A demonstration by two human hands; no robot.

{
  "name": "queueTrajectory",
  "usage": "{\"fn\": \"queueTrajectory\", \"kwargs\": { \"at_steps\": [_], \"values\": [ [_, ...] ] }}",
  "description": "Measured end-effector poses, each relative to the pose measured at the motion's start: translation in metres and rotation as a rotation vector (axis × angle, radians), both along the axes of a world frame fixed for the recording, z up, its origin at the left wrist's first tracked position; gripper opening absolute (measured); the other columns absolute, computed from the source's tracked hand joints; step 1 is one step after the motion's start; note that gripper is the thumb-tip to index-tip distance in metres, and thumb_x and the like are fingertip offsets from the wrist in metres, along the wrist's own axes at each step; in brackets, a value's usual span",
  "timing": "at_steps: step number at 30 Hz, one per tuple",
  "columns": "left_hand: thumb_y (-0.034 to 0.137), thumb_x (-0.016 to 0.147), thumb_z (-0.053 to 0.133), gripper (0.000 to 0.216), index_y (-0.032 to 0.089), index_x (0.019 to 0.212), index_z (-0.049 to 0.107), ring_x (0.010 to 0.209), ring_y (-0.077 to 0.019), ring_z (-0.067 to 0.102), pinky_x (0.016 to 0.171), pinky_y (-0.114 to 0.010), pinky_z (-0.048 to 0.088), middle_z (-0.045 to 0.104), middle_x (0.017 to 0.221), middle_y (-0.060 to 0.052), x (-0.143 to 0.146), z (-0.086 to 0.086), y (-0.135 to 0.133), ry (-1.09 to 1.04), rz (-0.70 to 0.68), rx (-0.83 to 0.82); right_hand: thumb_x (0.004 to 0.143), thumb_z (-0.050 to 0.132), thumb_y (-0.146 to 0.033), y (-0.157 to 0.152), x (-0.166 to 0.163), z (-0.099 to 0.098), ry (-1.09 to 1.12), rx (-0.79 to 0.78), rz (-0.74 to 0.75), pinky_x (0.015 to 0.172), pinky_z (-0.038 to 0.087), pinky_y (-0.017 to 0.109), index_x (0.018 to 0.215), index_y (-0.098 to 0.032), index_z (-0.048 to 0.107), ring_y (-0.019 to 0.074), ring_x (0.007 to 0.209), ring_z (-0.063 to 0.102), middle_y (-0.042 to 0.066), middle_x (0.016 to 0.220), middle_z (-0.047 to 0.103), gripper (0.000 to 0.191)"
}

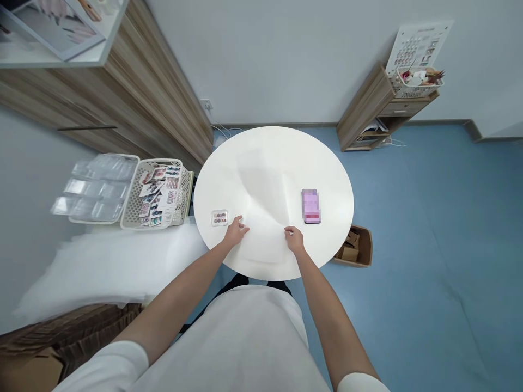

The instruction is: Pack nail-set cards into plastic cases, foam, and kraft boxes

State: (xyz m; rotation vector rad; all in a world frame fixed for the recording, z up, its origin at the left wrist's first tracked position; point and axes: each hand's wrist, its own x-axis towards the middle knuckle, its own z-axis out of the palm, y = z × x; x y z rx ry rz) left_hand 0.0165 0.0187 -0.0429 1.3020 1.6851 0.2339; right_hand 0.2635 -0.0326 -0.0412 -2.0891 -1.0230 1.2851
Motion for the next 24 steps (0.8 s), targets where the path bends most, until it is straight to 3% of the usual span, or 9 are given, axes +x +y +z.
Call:
{"fn": "queueTrajectory", "kwargs": {
  "at_steps": [4,8,11,14,17,20,22,24],
  "values": [
    [0.028,0.077,0.055,0.063,0.018,0.132,0.026,0.097,-0.0201,0.055,0.081,-0.031,0.043,0.051,0.118,-0.011,-0.006,-0.006,-0.011,0.129,-0.101,0.069,0.073,0.046,-0.026,-0.01,-0.006,-0.009,-0.132,0.0,0.155,0.079,0.045,0.033,0.104,-0.019,0.055,0.0182,0.088,0.057,0.008,0.109,0.057,0.033],
    [0.024,0.071,0.062,0.064,0.022,0.129,0.034,0.12,-0.0289,0.036,0.093,-0.039,0.035,0.031,0.138,-0.012,-0.002,-0.005,-0.022,0.354,-0.402,0.236,0.071,0.055,-0.025,-0.018,-0.015,-0.01,-0.493,0.043,0.384,0.091,0.035,0.041,0.116,-0.019,0.049,0.0291,0.119,0.036,0.014,0.133,0.035,0.046],
    [0.021,0.07,0.063,0.058,0.025,0.124,0.042,0.125,-0.0305,0.029,0.098,-0.044,0.028,0.029,0.14,-0.01,0.001,-0.007,-0.03,0.447,-0.634,0.298,0.072,0.056,-0.022,-0.023,-0.021,-0.01,-0.641,0.086,0.599,0.094,0.029,0.044,0.117,-0.022,0.047,0.0299,0.124,0.028,0.012,0.139,0.027,0.046],
    [0.018,0.071,0.062,0.055,0.024,0.123,0.045,0.126,-0.0299,0.028,0.099,-0.045,0.026,0.031,0.139,-0.011,0.002,-0.01,-0.036,0.506,-0.71,0.302,0.073,0.054,-0.019,-0.028,-0.023,-0.012,-0.676,0.087,0.725,0.094,0.026,0.045,0.114,-0.023,0.047,0.0277,0.121,0.032,0.012,0.136,0.033,0.042],
    [0.02,0.072,0.06,0.053,0.023,0.123,0.044,0.127,-0.0292,0.028,0.099,-0.045,0.026,0.03,0.14,-0.011,0.002,-0.011,-0.04,0.498,-0.697,0.312,0.072,0.053,-0.02,-0.031,-0.025,-0.012,-0.682,0.096,0.711,0.094,0.026,0.046,0.112,-0.022,0.049,0.0282,0.12,0.033,0.013,0.135,0.035,0.04],
    [0.028,0.077,0.054,0.046,0.023,0.122,0.045,0.127,-0.0277,0.027,0.1,-0.043,0.027,0.03,0.14,-0.01,-0.004,-0.005,-0.04,0.409,-0.622,0.362,0.07,0.053,-0.024,-0.023,-0.035,-0.005,-0.658,0.165,0.583,0.095,0.024,0.048,0.11,-0.021,0.051,0.0299,0.121,0.031,0.013,0.135,0.035,0.039],
    [0.034,0.081,0.048,0.044,0.022,0.123,0.044,0.127,-0.0273,0.027,0.101,-0.042,0.026,0.028,0.14,-0.01,-0.016,-0.001,-0.036,0.357,-0.475,0.395,0.071,0.05,-0.025,-0.007,-0.052,0.001,-0.567,0.218,0.489,0.096,0.026,0.047,0.11,-0.02,0.052,0.0287,0.12,0.034,0.012,0.13,0.04,0.039],
    [0.038,0.083,0.044,0.046,0.02,0.125,0.04,0.127,-0.0279,0.025,0.102,-0.042,0.026,0.028,0.14,-0.011,-0.035,0.003,-0.029,0.348,-0.223,0.392,0.073,0.047,-0.024,0.013,-0.079,0.006,-0.368,0.248,0.476,0.096,0.031,0.042,0.111,-0.019,0.052,0.0244,0.114,0.041,0.01,0.121,0.048,0.039]
  ]
}}
